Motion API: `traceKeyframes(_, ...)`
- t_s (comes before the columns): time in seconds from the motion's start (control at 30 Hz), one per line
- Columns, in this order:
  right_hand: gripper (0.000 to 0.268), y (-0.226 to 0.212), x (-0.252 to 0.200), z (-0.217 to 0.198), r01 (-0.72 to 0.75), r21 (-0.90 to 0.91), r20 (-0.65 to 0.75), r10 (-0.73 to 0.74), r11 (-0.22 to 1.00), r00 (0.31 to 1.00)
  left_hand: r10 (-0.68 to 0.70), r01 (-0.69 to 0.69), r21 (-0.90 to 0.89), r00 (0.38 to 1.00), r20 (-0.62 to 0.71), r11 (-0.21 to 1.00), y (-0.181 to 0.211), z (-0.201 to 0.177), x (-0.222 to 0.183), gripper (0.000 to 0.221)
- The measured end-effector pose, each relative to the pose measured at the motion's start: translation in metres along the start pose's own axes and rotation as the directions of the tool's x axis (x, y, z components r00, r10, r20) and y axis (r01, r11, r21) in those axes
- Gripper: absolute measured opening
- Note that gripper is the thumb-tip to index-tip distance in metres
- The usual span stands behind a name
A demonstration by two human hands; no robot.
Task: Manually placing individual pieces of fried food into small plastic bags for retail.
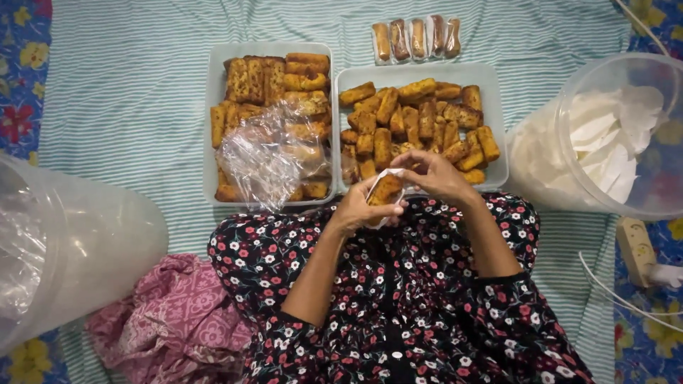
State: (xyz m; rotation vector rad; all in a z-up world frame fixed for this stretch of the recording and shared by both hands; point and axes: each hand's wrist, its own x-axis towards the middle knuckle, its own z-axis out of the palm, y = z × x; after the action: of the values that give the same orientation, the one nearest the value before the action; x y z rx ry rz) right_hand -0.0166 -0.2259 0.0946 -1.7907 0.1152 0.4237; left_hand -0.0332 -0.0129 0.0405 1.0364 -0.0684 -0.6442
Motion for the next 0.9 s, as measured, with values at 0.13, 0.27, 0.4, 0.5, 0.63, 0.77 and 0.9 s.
traceKeyframes(0.13,0.018,0.005,0.002,-0.001,0.023,-0.033,0.022,-0.022,0.999,1.0,-0.057,0.052,0.065,0.995,0.077,0.996,0.003,0.0,0.004,0.065)
traceKeyframes(0.27,0.01,0.019,0.008,0.008,0.057,0.004,-0.059,-0.057,0.998,0.997,-0.075,0.067,0.11,0.995,0.069,0.992,-0.005,-0.007,0.007,0.071)
traceKeyframes(0.4,0.018,0.036,-0.001,0.02,-0.011,0.201,-0.152,0.042,0.98,0.987,-0.078,0.071,0.095,0.995,0.069,0.993,-0.016,-0.012,0.01,0.07)
traceKeyframes(0.5,0.037,0.059,-0.004,0.025,-0.097,0.336,-0.183,0.166,0.937,0.969,-0.085,0.077,0.102,0.993,0.084,0.992,-0.012,-0.01,0.01,0.065)
traceKeyframes(0.63,0.036,0.054,-0.013,0.03,-0.14,0.383,-0.082,0.185,0.913,0.979,-0.12,0.107,0.243,0.992,0.039,0.964,-0.018,-0.011,0.016,0.067)
traceKeyframes(0.77,0.036,0.053,-0.011,0.035,-0.158,0.432,-0.094,0.218,0.888,0.971,-0.049,0.084,0.727,0.996,-0.069,0.682,-0.018,-0.003,0.013,0.093)
traceKeyframes(0.9,0.036,0.066,-0.006,0.042,-0.166,0.455,-0.113,0.242,0.875,0.964,0.021,0.032,0.839,0.998,-0.052,0.543,-0.019,-0.003,0.004,0.093)
